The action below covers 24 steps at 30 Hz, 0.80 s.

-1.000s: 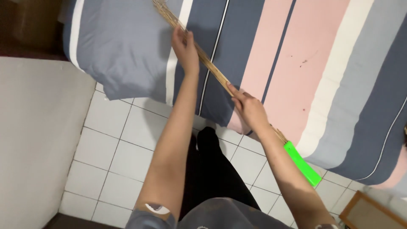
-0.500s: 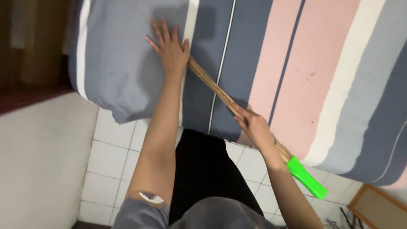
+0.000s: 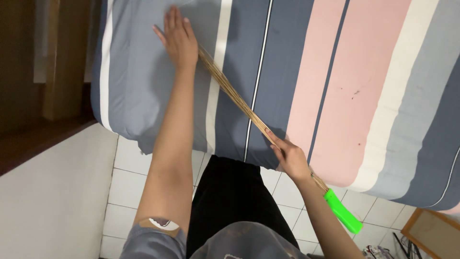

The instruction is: Arranging pillows and sweeping a bedsheet using a broom.

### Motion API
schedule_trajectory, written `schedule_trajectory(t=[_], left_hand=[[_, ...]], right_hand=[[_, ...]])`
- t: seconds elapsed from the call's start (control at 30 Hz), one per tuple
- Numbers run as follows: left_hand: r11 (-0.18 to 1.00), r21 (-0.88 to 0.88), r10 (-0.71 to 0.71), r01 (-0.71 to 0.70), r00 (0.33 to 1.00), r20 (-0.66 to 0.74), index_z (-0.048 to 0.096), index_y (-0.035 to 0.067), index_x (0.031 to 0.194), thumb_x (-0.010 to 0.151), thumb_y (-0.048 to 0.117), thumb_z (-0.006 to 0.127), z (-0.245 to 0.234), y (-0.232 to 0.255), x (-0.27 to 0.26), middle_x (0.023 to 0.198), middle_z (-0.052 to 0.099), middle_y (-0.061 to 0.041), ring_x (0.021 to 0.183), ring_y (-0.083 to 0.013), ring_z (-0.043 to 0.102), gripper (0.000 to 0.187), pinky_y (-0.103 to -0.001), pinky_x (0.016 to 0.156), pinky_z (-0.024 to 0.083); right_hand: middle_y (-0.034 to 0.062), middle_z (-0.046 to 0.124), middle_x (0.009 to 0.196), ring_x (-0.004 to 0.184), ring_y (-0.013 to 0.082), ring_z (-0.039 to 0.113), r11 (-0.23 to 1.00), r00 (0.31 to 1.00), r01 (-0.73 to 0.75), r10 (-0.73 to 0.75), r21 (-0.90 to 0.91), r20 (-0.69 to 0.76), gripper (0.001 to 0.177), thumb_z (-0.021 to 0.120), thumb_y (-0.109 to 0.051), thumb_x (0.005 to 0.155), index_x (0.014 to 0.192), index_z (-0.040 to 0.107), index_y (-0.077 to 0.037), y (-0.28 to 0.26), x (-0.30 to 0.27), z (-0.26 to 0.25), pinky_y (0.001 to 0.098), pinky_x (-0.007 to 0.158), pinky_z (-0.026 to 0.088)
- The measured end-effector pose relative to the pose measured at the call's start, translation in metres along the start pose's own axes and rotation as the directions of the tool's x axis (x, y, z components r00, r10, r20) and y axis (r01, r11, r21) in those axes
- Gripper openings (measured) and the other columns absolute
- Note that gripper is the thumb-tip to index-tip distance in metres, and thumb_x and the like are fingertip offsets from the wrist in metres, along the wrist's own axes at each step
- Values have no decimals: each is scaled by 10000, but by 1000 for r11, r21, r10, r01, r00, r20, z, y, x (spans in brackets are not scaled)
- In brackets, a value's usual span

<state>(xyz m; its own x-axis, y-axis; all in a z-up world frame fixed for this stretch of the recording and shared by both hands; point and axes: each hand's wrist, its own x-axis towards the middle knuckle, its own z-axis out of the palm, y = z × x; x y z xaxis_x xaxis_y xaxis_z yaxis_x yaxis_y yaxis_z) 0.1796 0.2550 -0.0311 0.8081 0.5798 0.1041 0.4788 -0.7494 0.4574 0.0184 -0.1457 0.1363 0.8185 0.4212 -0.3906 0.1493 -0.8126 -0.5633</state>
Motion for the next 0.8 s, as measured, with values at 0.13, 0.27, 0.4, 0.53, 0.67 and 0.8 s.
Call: schedule_trajectory(t=[0.13,0.27,0.4,0.53,0.67,0.8], left_hand=[[913,-399,-108,83,993,-42,510,20,1520,1130,340,387,64,-34,7,1591,440,-160,1480,-392,271,520,-486,1247,119],[278,-940,-213,199,967,141,647,39,1401,1082,327,558,68,-41,3,1262,685,-105,1100,-249,612,439,-407,1009,476],[482,-866,-37,136,990,134,809,30,1293,1072,208,761,67,-50,-10,913,725,-69,843,-181,612,289,-374,821,528],[897,-432,-4,91,980,198,596,100,1388,831,211,827,-6,0,-25,807,711,-84,758,-228,691,613,-367,737,553],[983,-180,64,-33,984,165,639,112,1309,786,217,845,-4,10,-26,885,741,-146,832,-352,697,572,-462,739,537],[997,-64,64,-44,936,346,756,129,911,857,245,802,0,17,-21,923,764,-121,918,-350,706,136,-485,815,539]], right_hand=[[122,608,727,578,308,608,997,999,34,-36,-67,-33,531,677,-225,945,1441,579,-388,13,11,2,440,632,514],[115,612,737,580,317,603,992,1000,2,-6,-125,-30,502,672,-245,962,1434,582,-391,18,18,-9,447,628,516],[120,606,737,579,332,595,992,1000,6,-8,-126,-15,498,668,-245,963,1434,587,-385,14,26,-20,455,630,507],[126,590,725,578,342,583,987,1000,-3,2,-159,-8,490,662,-248,971,1434,591,-391,16,27,-24,459,621,499],[111,594,742,593,342,592,988,1000,31,-31,-152,0,476,656,-251,968,1422,597,-381,23,25,-26,458,616,502],[105,588,738,567,329,585,985,1000,-3,7,-172,25,445,652,-279,973,1400,612,-397,34,17,-25,448,608,506]])
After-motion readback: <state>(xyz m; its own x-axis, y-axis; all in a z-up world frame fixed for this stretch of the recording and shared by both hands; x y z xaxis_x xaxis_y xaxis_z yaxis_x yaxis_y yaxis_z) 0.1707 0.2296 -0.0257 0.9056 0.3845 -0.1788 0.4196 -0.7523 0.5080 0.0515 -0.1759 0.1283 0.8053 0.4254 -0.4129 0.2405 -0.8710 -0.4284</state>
